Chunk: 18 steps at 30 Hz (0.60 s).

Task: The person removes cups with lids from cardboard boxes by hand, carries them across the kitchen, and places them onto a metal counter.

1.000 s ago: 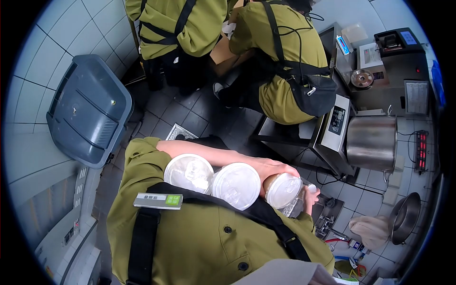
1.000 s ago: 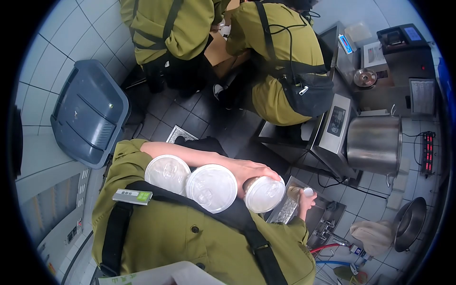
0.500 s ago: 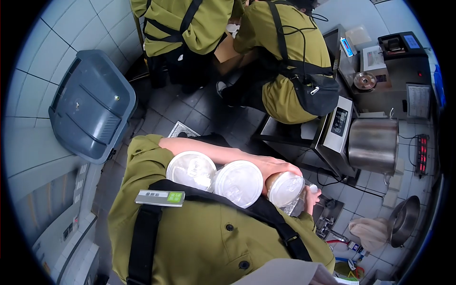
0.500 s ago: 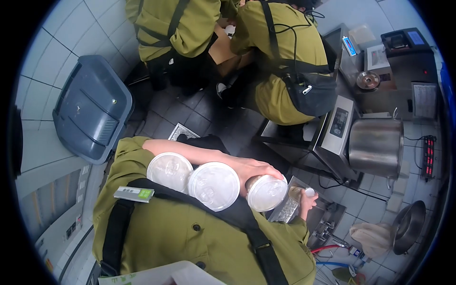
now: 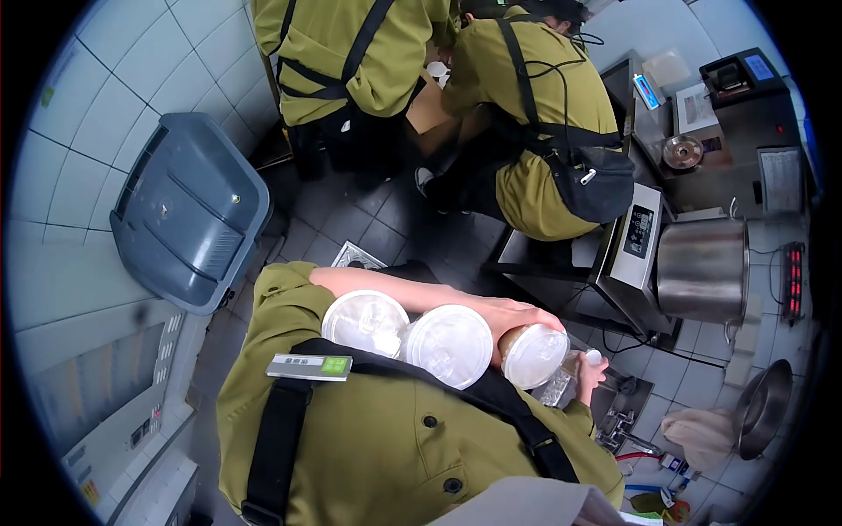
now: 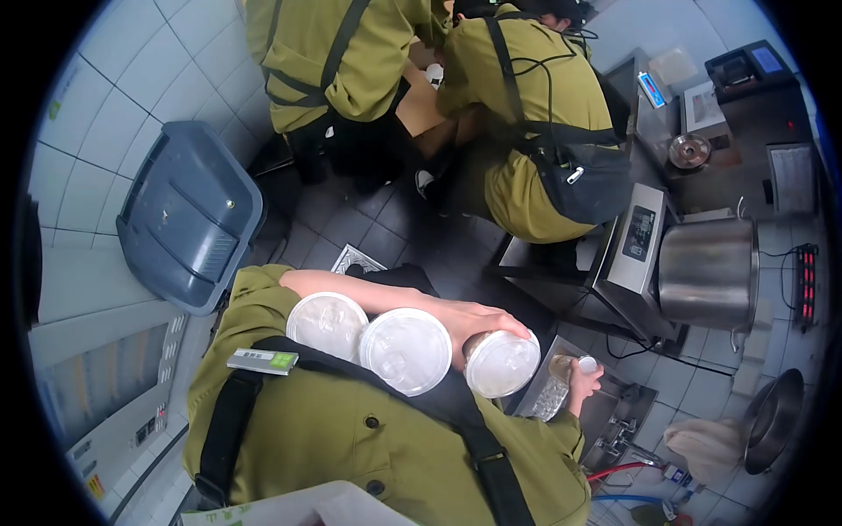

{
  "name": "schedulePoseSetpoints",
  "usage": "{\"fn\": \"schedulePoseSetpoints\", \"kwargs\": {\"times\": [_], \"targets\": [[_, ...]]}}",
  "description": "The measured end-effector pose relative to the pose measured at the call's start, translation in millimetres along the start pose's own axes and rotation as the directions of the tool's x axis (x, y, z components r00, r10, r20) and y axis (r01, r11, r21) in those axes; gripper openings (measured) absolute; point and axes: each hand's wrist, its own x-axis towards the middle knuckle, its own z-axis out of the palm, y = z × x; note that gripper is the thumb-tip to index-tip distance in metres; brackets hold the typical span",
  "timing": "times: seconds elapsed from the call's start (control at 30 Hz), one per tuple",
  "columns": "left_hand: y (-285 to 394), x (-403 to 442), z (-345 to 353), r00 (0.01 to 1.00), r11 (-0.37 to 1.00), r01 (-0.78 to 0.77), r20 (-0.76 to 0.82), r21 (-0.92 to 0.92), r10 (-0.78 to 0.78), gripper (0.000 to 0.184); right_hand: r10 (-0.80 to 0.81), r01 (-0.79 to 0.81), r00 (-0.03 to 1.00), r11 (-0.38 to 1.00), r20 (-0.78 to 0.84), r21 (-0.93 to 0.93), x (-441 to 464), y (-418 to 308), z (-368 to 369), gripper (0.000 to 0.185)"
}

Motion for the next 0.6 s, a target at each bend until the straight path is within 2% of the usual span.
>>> {"fn": "schedulePoseSetpoints", "kwargs": {"times": [0.23,0.6], "targets": [[4.3,0.8,-1.4,0.998,0.997,0.067,0.024,-0.044,-0.066,0.094,0.018,-0.019,1.0,1.0,0.009,0.019,-2.8,-0.3,-1.8,0.092],[1.4,0.5,1.2,0.999,0.999,0.043,0.012,-0.03,-0.042,0.093,-0.017,0.016,1.0,0.999,0.009,0.03,0.8,4.5,-0.2,0.092]]}}
